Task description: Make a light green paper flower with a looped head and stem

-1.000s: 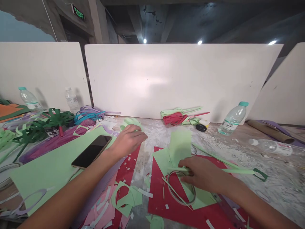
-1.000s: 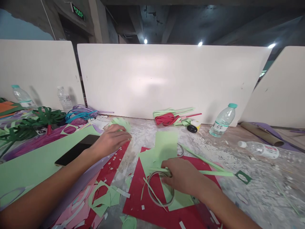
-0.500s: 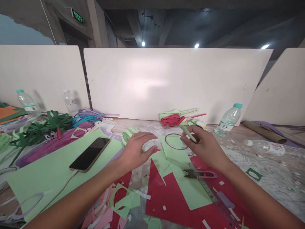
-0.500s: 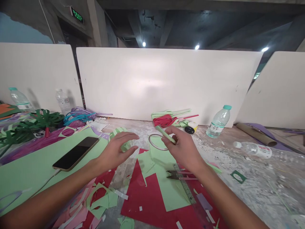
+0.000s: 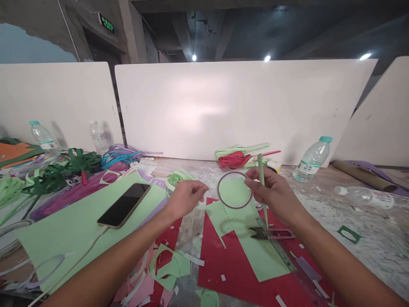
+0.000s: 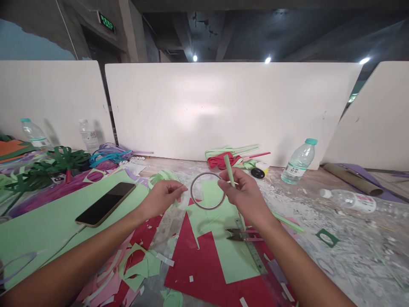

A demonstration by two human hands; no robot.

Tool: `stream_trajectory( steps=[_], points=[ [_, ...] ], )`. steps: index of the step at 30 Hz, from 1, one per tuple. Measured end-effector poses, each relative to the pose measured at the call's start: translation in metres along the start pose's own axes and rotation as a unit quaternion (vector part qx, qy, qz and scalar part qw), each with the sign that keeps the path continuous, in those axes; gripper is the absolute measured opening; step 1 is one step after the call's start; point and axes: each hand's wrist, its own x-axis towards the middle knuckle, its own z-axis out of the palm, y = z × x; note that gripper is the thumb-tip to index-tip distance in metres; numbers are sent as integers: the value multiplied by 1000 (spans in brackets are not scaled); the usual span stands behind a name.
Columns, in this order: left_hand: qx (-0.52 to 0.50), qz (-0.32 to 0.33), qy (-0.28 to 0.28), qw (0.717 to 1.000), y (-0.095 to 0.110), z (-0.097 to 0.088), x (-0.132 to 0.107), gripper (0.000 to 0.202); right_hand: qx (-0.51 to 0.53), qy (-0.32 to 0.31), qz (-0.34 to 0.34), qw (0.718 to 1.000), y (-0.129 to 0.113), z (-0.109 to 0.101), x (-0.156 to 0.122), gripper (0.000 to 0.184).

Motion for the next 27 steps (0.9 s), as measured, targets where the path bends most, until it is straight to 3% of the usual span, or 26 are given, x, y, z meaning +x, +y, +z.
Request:
stream_trajectory(
  steps=[3,4,6,8,11,16,20,24,27],
  points=[
    [103,29,23,994,-8,-3,0,23,43,17,-1,999,-2,-3,2,23],
    [110,53,35,992,-7,-4,-1,27,64,24,-4,998,-3,-4,2,23],
    [91,100,58,989,2,-4,-6,43,114,34,1,993,-6,-4,2,24],
    [51,120,72,989,16,-1,-13,44,175,39,25,983,-10,-2,1,25],
    [16,156,107,982,31,5,-22,53,279,18,106,954,-13,5,-4,28],
    [-2,245,128,961,33,10,-27,19,390,-69,218,892,-9,13,-10,23],
    [-63,190,118,973,33,7,-27,13,377,-118,216,893,-5,9,-11,22],
    [-146,98,100,979,36,1,-27,28,315,-155,166,921,-1,5,-12,27],
    [-210,83,58,972,33,-1,-25,21,266,-163,135,941,1,4,-13,26]
  ],
)
